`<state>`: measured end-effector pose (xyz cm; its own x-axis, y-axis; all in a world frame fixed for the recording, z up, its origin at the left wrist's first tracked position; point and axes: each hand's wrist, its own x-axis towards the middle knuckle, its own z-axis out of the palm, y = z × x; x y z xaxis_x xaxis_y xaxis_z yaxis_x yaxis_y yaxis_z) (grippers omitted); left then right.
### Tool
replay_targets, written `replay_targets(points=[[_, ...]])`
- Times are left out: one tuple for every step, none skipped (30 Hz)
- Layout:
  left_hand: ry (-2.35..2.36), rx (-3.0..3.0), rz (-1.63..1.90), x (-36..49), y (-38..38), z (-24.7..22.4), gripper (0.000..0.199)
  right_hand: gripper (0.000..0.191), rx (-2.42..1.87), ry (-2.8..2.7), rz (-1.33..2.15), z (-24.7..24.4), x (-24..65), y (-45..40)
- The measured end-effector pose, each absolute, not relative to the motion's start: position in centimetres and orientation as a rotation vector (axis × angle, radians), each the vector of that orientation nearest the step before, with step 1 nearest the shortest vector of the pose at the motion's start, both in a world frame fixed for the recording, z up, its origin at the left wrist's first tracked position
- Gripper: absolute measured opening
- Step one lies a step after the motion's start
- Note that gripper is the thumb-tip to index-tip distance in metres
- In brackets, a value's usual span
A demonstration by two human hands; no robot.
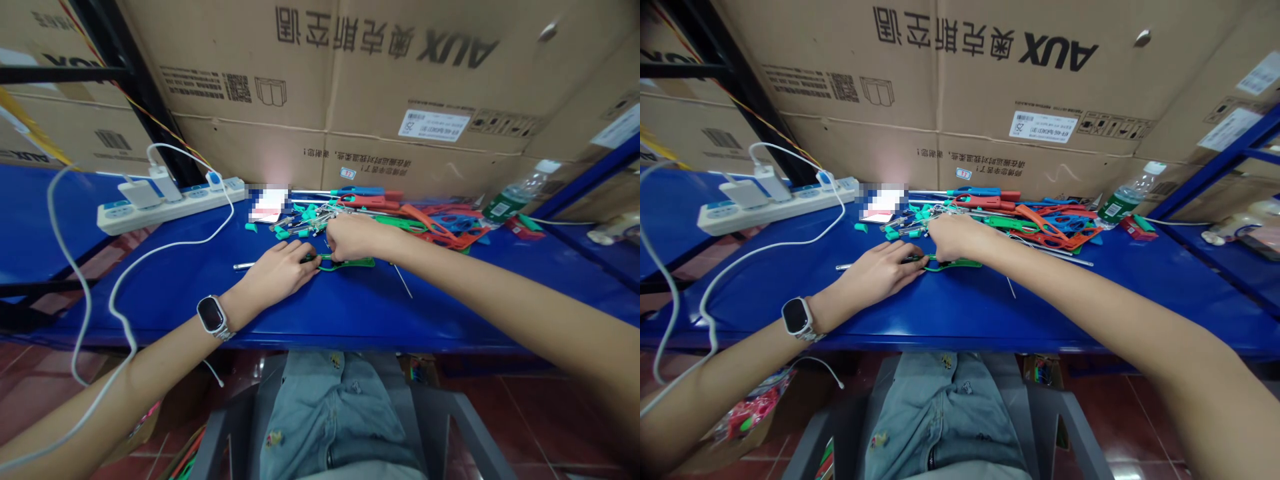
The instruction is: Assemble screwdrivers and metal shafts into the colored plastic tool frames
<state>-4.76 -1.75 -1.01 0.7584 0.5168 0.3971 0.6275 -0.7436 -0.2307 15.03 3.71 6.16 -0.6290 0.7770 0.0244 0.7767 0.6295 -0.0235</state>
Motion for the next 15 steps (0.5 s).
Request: replay_targets(points=[[-0.877,-2.603,-0.439,-4.8,-1.8,-1.0,0.034,0.015,-1.352,-2.842,-0.003,6.1,15.0,3.6],[-0.877,-2.603,-0.438,-4.8,-1.8,-1.0,0.034,0.014,-1.366,-2.892,-0.03,6.2,15.0,3.5],[-0.878,-2.602,-0.441,-4.8,-1.8,-1.0,0.034,0.014,-1.376,-2.933,-0.054,6.2,15.0,3.4],[-0.881,-2.602,-0.444,-4.7,-1.8,-1.0,0.034,0.014,-1.375,-2.937,-0.068,6.2,15.1,3.2],[-0.884,-2.6,-0.446,-4.7,-1.8,-1.0,0.034,0.014,-1.375,-2.93,-0.074,6.2,15.2,3.0],[-0.885,-2.598,-0.447,-4.7,-1.8,-1.0,0.034,0.014,-1.379,-2.919,-0.071,6.2,15.3,2.8],[-0.886,-2.593,-0.446,-4.7,-1.8,-1.0,0.034,0.014,-1.388,-2.906,-0.057,6.1,15.5,2.7],[-0.885,-2.587,-0.445,-4.7,-1.8,-1.0,0.034,0.014,-1.398,-2.893,-0.036,6.0,15.8,2.6],[-0.882,-2.58,-0.442,-4.7,-1.8,-1.0,0.034,0.014,-1.403,-2.88,-0.008,5.9,16.0,2.6],[-0.878,-2.574,-0.438,-4.7,-1.8,-1.0,0.034,0.013,-1.404,-2.868,0.022,5.8,16.3,2.6],[-0.874,-2.569,-0.435,-4.7,-1.8,-1.0,0.034,0.013,-1.406,-2.858,0.051,5.8,16.4,2.6],[-0.873,-2.565,-0.432,-4.7,-1.8,-1.0,0.035,0.011,-1.413,-2.851,0.076,5.8,16.5,2.7],[-0.87,-2.564,-0.429,-4.7,-1.8,-1.1,0.035,0.01,-1.423,-2.848,0.092,5.8,16.5,2.8],[-0.868,-2.563,-0.428,-4.7,-1.9,-1.1,0.035,0.008,-1.436,-2.857,0.102,6.0,16.4,3.0],[-0.868,-2.564,-0.43,-4.7,-1.9,-1.1,0.035,0.007,-1.451,-2.876,0.109,6.2,16.2,3.1]])
